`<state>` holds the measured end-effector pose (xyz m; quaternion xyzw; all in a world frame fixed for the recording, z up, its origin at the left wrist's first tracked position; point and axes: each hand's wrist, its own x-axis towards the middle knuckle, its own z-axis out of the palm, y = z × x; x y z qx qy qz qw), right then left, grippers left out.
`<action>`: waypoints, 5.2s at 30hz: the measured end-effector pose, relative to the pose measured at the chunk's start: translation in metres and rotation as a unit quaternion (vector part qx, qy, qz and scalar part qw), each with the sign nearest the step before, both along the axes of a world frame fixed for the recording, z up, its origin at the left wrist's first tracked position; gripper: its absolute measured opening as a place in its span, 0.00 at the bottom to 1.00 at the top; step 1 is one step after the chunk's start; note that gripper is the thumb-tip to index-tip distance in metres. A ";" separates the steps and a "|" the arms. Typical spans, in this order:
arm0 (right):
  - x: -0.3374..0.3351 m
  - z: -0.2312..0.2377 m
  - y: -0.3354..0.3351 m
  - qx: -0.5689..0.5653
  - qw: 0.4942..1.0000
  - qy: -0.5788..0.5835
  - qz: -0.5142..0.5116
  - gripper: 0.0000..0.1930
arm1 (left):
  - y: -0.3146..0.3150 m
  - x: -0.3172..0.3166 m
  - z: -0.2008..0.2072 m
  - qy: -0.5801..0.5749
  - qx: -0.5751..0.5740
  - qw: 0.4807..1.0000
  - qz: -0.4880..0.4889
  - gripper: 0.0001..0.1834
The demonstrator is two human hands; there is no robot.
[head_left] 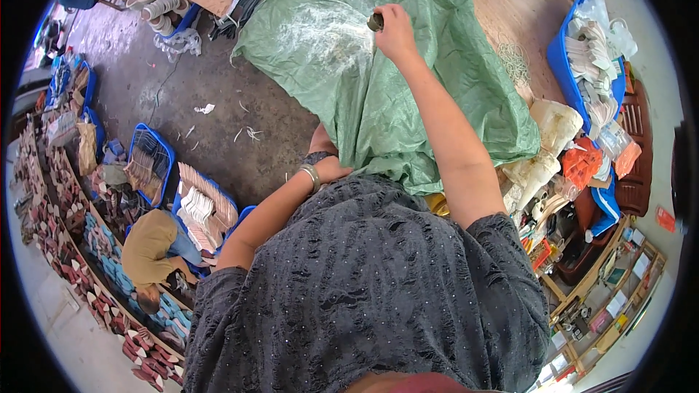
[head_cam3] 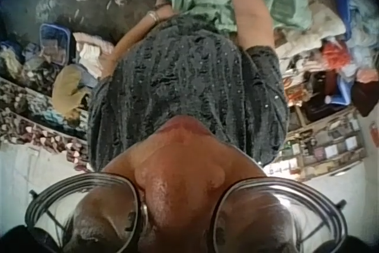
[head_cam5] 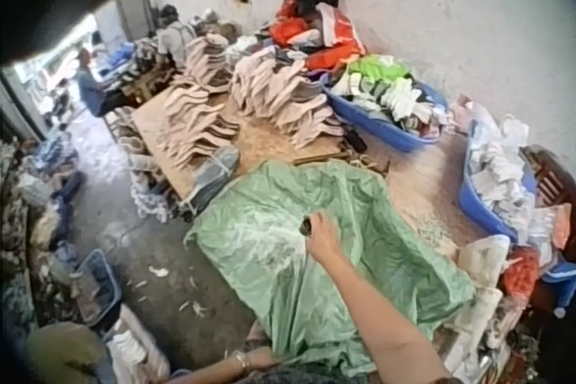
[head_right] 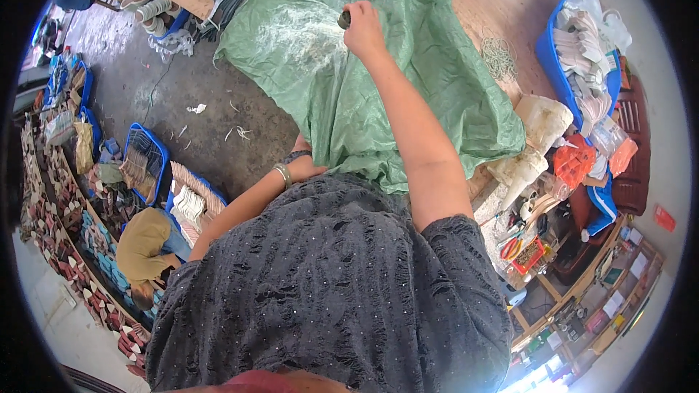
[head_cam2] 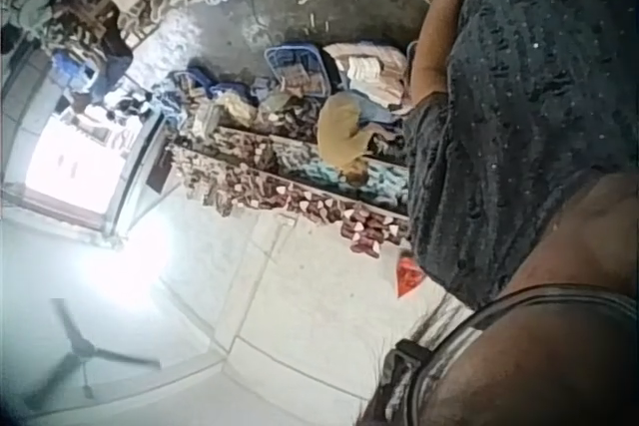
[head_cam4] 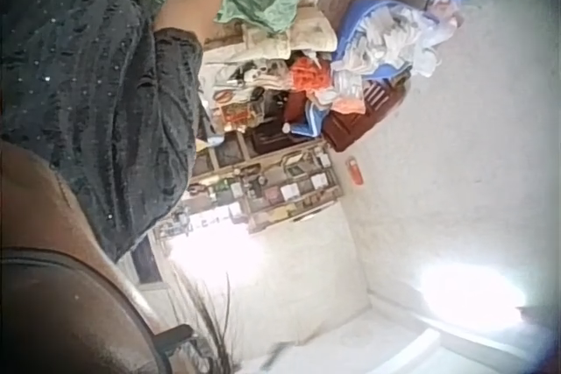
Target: The person sorts and organizes various shoe uppers, shoe lasts, elastic bands, and shoe soles by hand at a manufacturing workstation, placing them into storage bins.
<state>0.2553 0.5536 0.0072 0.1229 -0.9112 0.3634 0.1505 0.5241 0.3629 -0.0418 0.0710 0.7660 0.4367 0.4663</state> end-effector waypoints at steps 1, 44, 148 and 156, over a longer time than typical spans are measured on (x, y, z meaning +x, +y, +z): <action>-0.003 -0.004 -0.011 0.061 0.997 0.001 0.038 0.20 | -0.004 0.015 -0.030 0.000 -0.003 1.000 0.014 0.35; -0.006 -0.066 0.019 0.255 0.938 -0.234 0.026 0.29 | -0.026 0.009 -0.039 -0.004 -0.001 0.999 -0.053 0.32; 0.339 0.406 -0.033 -0.316 0.933 -0.059 0.161 0.16 | -0.284 0.247 0.181 -0.034 0.590 0.629 0.505 0.43; 0.356 0.415 0.122 -0.325 0.943 0.054 0.042 0.18 | -0.255 0.083 0.124 -0.195 0.465 0.764 0.402 0.37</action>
